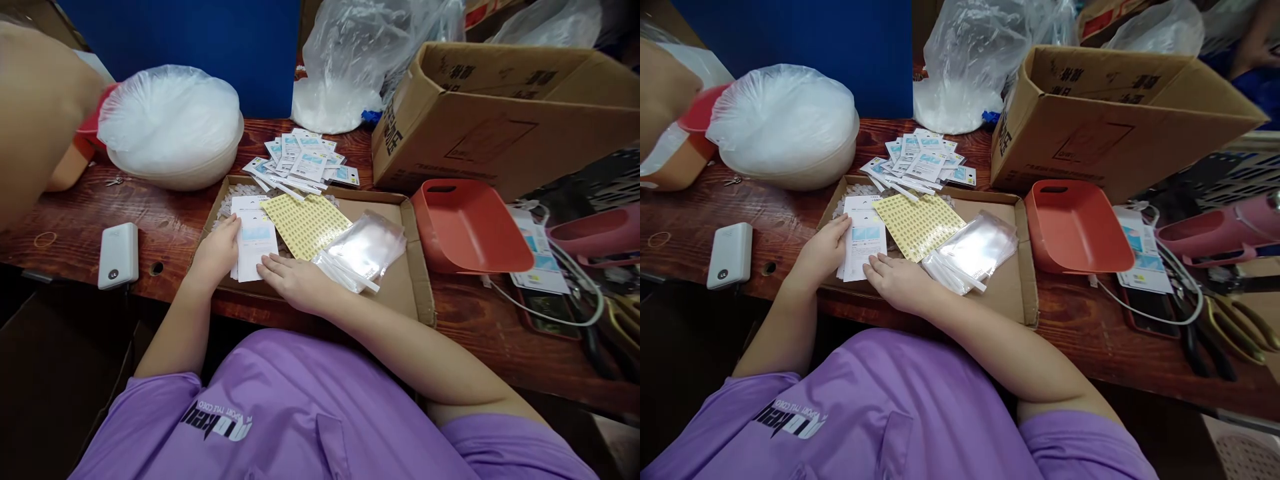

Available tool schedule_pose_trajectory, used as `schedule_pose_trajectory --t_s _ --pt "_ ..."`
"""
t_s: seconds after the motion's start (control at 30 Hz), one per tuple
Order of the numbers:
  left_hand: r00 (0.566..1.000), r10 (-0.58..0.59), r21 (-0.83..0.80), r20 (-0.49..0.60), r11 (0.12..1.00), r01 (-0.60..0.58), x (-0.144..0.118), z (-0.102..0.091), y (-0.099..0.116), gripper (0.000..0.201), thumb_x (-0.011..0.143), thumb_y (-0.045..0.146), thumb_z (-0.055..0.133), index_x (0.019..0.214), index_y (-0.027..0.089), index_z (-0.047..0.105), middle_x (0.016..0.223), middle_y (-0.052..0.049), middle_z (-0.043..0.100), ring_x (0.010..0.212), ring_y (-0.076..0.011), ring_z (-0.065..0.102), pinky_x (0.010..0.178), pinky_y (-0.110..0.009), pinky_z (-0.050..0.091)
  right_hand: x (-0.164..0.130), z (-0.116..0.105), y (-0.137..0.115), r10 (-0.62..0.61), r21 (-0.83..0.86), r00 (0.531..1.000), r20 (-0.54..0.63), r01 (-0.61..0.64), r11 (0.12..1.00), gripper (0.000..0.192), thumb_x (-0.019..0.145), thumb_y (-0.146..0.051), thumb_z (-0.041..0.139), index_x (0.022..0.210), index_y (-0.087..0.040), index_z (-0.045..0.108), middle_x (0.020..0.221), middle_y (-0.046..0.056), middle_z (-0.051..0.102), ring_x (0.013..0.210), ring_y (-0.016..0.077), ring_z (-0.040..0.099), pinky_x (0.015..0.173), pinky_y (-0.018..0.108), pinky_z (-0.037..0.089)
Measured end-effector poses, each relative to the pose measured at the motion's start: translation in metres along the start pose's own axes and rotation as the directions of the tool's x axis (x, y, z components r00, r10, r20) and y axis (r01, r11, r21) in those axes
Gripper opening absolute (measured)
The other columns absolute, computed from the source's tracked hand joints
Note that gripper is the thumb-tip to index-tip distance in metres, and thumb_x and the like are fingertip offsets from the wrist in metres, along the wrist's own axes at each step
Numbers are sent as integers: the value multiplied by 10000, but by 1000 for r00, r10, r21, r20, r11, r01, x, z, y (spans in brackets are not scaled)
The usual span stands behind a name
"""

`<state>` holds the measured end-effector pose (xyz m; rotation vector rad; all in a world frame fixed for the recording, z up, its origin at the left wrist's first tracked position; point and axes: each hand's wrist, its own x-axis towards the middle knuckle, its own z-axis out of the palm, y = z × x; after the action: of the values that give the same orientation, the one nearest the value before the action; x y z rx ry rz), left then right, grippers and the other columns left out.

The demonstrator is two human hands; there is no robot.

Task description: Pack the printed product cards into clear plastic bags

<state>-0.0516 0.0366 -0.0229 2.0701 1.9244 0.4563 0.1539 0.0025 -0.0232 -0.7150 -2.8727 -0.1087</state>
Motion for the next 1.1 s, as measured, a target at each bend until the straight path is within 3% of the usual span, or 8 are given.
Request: schedule_pose_trajectory --t_s 0.27,0.43,0.57,0.67,0.77,0.9,1.0,1.1 --pt "995 -82 -156 -49 985 73 -5 -7 1 478 912 295 359 1350 145 475 1394 -136 495 1281 -251 470 1064 -407 365 8 11 4 59 48 987 -151 -52 997 296 929 -108 408 1155 -93 599 1050 145 705 943 219 678 794 354 556" --pt "992 -70 -207 -109 977 46 -8 -13 -1 455 900 265 367 1330 190 497 1353 -84 547 1244 -238 501 1050 -382 379 3 3 4 46 81 965 -256 -25 996 284 917 -106 446 1146 -135 611 1164 115 669 1073 222 632 885 385 528" --pt "957 -29 -187 -290 982 -27 -9 -18 14 409 899 246 381 1262 147 544 1305 -99 574 1219 -211 512 1051 -336 380 -43 -23 -5 12 46 891 -455 10 999 312 911 -127 438 1165 -207 601 1199 55 660 1170 173 577 972 346 495" --pt "935 111 -139 -338 976 -166 -10 -19 43 377 897 208 376 1214 136 568 1253 -97 603 1179 -206 529 1045 -340 378 -98 -30 -7 81 46 801 -593 -67 997 287 870 -185 520 1148 -205 587 1069 73 714 1059 180 646 858 324 563" --pt "944 298 -140 -143 938 -317 -5 -9 85 378 871 132 379 1181 104 593 1186 -129 629 1131 -235 550 1024 -361 381 -150 -20 -6 316 107 720 -618 -321 941 413 819 -102 534 1205 -249 531 1071 76 711 946 202 692 717 339 602" --pt "911 287 -171 295 954 -245 16 24 145 352 822 58 405 1064 104 656 1103 -184 632 1110 -327 559 990 -461 373 -188 -4 -11 421 120 732 -536 -427 896 492 780 -28 504 1235 -216 503 1061 112 708 916 219 701 702 348 608" --pt "886 217 -148 410 974 -170 40 56 180 246 812 128 518 979 50 680 1005 -233 648 1028 -377 598 928 -487 408 -193 0 -18 411 122 758 -506 -409 904 447 783 -17 494 1193 -192 523 1038 132 710 943 216 692 719 337 603" --pt "883 149 -101 445 988 -116 62 81 201 401 795 327 624 1064 31 650 1081 -261 626 1093 -408 560 934 -488 407 -191 1 -22 400 117 769 -498 -398 910 408 789 5 480 1147 -180 542 1029 138 710 967 205 683 734 320 597"
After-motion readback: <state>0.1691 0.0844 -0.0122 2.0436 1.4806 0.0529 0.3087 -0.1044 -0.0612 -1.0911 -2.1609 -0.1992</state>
